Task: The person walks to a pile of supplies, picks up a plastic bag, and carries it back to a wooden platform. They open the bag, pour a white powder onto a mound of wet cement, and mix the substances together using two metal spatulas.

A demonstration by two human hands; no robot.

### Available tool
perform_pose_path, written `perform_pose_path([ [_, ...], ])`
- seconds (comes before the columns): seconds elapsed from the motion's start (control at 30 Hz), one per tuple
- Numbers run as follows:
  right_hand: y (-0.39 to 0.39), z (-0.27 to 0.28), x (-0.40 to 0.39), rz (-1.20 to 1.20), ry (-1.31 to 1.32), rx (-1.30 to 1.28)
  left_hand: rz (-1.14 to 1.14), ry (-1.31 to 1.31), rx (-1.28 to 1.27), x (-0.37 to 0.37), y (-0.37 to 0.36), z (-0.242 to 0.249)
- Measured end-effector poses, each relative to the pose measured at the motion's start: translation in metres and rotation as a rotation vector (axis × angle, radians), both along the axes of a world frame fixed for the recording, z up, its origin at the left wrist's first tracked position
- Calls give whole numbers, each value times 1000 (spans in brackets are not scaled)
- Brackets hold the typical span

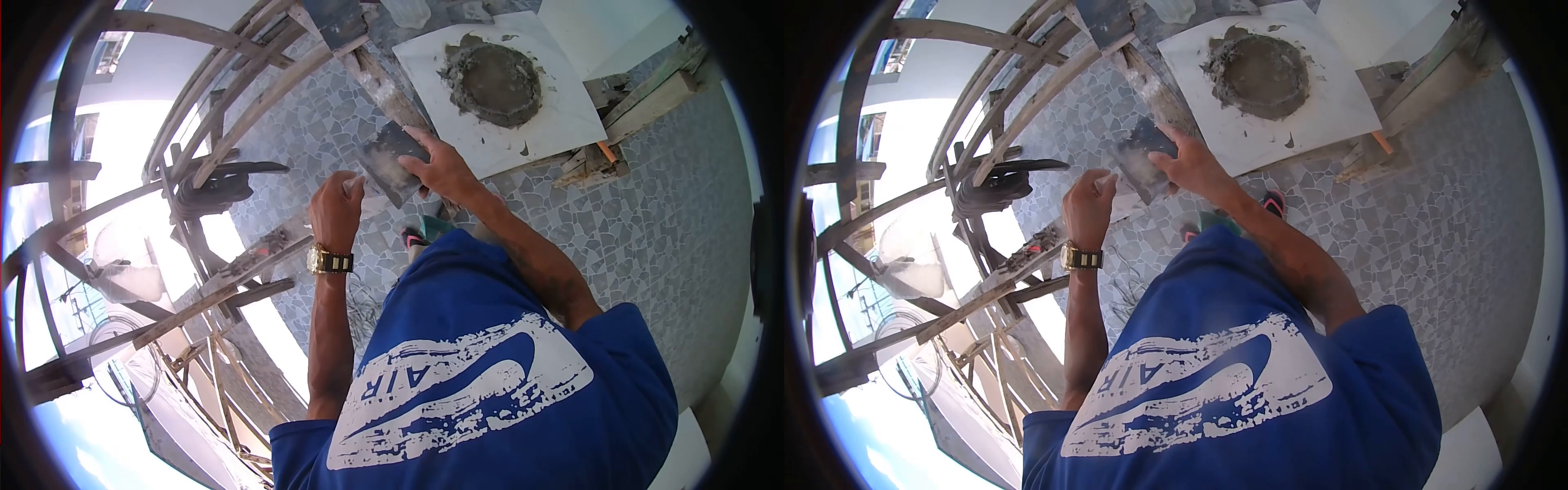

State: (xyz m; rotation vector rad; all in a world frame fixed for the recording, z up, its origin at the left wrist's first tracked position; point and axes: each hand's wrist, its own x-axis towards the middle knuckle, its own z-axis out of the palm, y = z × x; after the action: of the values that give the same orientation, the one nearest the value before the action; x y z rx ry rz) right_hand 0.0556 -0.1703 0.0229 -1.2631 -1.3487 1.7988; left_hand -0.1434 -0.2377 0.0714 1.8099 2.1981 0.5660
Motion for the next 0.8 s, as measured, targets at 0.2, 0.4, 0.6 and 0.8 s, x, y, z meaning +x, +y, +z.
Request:
perform_pose_path([
  [0.2, 1, -6, 5, -15, 11, 21, -28, 26, -5, -1, 13, -9],
  [0.4, -1, -13, 7, -22, 12, -13, -2, -30, -43, 2, 18, -11],
  [0.6, -5, -16, 6, -2, 49, -11, -126, 7, 88, 6, 14, -13],
  [0.8, -7, -10, 8, 26, 7, 11, -156, 86, 52, 13, 10, -12],
])
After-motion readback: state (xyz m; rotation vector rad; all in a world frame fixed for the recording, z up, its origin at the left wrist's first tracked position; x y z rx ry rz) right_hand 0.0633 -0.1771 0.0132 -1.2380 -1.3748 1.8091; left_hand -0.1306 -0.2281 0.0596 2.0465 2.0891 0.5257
